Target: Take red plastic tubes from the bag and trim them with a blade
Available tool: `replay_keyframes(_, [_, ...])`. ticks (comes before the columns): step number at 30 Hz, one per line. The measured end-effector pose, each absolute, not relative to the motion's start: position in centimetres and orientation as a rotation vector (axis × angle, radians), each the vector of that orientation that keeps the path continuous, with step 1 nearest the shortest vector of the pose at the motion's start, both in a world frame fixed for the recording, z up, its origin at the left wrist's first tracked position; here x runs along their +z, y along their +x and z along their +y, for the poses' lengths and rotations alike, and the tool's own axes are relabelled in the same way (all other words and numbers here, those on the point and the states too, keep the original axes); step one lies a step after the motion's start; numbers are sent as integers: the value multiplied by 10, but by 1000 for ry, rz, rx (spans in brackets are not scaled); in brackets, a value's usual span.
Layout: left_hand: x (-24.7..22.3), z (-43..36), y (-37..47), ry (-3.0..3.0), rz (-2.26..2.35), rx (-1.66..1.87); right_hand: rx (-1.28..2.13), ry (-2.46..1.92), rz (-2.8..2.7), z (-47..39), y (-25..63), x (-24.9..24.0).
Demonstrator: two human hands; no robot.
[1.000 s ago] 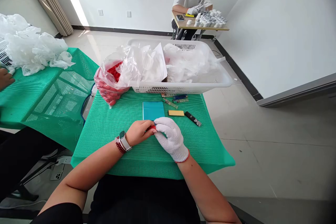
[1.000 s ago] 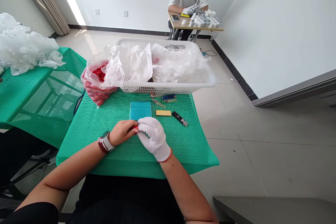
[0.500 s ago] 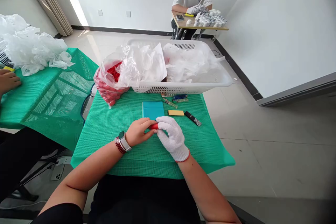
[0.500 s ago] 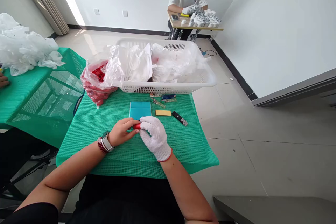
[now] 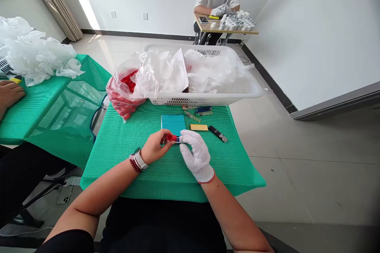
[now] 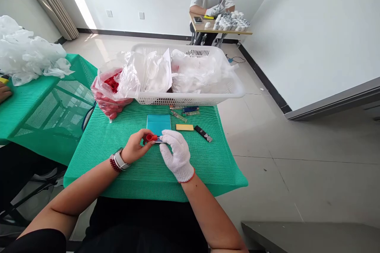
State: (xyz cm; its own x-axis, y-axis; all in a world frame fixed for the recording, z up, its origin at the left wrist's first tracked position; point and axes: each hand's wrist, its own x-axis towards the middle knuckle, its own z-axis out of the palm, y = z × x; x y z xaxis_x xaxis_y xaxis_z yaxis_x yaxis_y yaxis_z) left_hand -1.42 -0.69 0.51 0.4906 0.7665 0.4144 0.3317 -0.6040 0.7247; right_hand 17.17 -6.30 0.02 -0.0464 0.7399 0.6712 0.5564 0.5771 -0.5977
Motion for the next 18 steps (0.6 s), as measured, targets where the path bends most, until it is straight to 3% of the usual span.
replay_keyframes(18, [6,-8,-13,2189,713,1036,244,-1038,-1791,-59,171,2])
